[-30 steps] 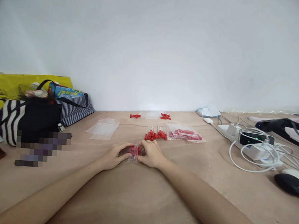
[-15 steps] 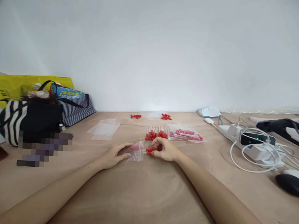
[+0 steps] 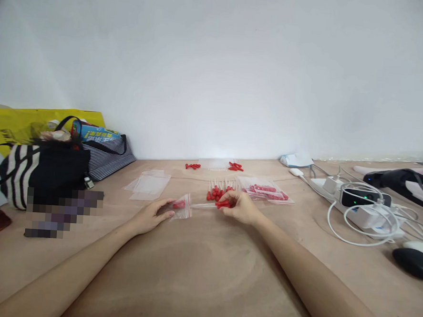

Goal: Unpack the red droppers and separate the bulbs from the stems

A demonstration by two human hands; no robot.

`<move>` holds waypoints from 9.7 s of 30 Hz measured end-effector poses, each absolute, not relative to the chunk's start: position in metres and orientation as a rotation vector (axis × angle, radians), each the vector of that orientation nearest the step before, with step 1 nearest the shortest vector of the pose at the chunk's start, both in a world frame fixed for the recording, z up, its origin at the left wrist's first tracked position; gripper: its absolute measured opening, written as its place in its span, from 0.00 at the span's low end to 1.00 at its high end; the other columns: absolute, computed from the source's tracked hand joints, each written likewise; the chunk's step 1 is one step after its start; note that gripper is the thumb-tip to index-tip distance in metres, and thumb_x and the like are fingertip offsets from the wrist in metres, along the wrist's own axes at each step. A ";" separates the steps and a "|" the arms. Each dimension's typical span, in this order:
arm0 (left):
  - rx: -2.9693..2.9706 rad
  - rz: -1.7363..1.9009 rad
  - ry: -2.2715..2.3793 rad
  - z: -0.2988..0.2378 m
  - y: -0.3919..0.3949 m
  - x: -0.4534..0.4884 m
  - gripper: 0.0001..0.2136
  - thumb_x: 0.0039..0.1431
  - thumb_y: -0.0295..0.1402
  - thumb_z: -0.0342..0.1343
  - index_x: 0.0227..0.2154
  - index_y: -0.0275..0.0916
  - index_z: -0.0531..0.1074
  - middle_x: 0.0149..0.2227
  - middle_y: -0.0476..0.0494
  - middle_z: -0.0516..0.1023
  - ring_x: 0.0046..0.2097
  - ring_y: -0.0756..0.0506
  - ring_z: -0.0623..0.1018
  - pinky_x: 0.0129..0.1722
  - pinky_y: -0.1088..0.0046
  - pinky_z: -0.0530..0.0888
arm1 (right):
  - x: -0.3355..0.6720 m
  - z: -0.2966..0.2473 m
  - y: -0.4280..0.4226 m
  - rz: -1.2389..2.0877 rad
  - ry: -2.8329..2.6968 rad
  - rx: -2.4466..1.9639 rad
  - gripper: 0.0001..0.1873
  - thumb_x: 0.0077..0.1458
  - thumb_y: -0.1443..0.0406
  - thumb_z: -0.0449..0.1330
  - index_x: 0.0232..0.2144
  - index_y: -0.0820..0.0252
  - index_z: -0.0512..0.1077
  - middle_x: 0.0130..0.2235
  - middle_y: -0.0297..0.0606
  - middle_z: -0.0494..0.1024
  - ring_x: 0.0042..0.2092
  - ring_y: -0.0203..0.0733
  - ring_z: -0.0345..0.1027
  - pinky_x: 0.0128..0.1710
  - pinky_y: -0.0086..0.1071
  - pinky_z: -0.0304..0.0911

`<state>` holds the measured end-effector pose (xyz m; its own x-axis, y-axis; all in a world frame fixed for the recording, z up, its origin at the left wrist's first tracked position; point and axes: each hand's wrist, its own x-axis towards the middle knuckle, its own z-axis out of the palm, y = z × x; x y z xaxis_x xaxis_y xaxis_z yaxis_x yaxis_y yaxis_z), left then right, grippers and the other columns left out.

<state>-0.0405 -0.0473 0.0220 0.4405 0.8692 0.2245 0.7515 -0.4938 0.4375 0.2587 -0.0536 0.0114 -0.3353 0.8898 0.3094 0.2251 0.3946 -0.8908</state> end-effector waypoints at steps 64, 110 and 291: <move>2.579 0.304 1.122 0.027 -0.077 -0.004 0.25 0.55 0.47 0.44 0.54 0.42 0.56 0.57 0.44 0.57 0.59 0.43 0.54 0.58 0.56 0.45 | 0.217 0.010 -0.069 0.446 -2.199 -1.272 0.14 0.33 0.60 0.65 0.26 0.59 0.71 0.33 0.35 0.67 0.38 0.40 0.59 0.40 0.35 0.54; 2.374 0.578 1.354 0.023 -0.064 -0.015 0.19 0.57 0.42 0.41 0.45 0.38 0.66 0.49 0.42 0.69 0.50 0.46 0.68 0.50 0.69 0.63 | 0.282 0.015 -0.080 0.832 -2.163 -1.266 0.12 0.43 0.60 0.59 0.30 0.62 0.71 0.24 0.32 0.69 0.25 0.32 0.59 0.24 0.26 0.55; 2.583 0.650 0.979 0.034 -0.070 0.002 0.16 0.57 0.36 0.46 0.49 0.42 0.60 0.50 0.45 0.68 0.50 0.47 0.68 0.49 0.68 0.65 | 0.232 0.010 -0.076 -0.081 -2.537 -0.733 0.07 0.49 0.70 0.52 0.28 0.59 0.70 0.31 0.36 0.72 0.36 0.38 0.58 0.36 0.32 0.51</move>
<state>0.0017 -0.0699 0.0341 0.6648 0.6823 0.3041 0.5451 -0.7214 0.4271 0.2321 -0.0764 0.0102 -0.7331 0.4859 0.4759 0.5151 0.8536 -0.0780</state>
